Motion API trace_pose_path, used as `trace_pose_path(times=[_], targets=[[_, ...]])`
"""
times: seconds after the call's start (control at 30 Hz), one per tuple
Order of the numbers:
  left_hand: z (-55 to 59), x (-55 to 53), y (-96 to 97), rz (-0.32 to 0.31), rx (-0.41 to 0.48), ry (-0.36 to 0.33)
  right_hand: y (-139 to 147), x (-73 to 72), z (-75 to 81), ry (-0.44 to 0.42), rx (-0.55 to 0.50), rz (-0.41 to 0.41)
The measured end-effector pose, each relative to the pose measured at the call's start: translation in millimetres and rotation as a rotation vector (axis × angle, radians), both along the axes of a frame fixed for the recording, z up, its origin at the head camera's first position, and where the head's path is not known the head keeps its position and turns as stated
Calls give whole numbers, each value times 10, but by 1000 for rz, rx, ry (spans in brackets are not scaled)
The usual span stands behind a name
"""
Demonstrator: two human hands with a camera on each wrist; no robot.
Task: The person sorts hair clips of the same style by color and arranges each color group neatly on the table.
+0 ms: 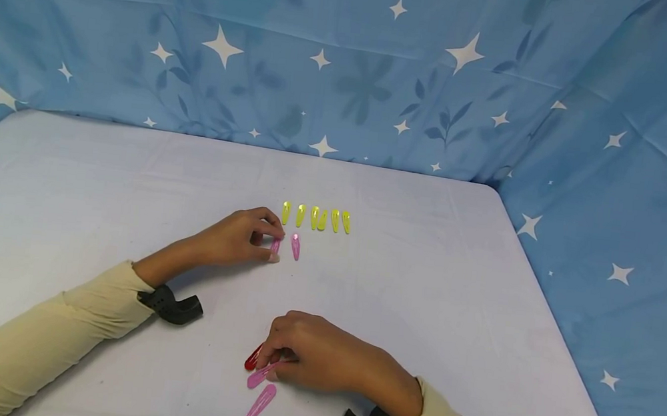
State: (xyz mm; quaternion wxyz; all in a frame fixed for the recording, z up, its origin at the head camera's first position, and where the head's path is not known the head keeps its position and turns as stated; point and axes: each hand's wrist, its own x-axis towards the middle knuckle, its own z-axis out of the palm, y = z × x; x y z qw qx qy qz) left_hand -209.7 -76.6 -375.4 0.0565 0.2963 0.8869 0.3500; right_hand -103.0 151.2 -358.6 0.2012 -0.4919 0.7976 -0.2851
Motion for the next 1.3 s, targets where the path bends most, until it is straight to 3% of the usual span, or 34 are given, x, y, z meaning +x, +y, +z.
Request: trace_pose_path(times=[0.2, 0.43, 0.57, 0.87, 1.1, 1.3], targets=[[-8, -6, -12, -7, 6, -6, -3, -16, -4, -16, -53, 1], [-11, -12, -11, -5, 6, -4, 2, -31, -25, -200, -208, -61], [-3, -12, -6, 1, 1, -2, 10, -52, -48, -255, -236, -69], [-18, -18, -4, 4, 0, 7, 20, -71, -50, -253, -273, -71], [-25, -24, -5, -1, 6, 9, 39, -101, -29, -268, -193, -224], [-14, -22, -8, -2, 0, 3, 47, -126, -10, -204, -220, -276]])
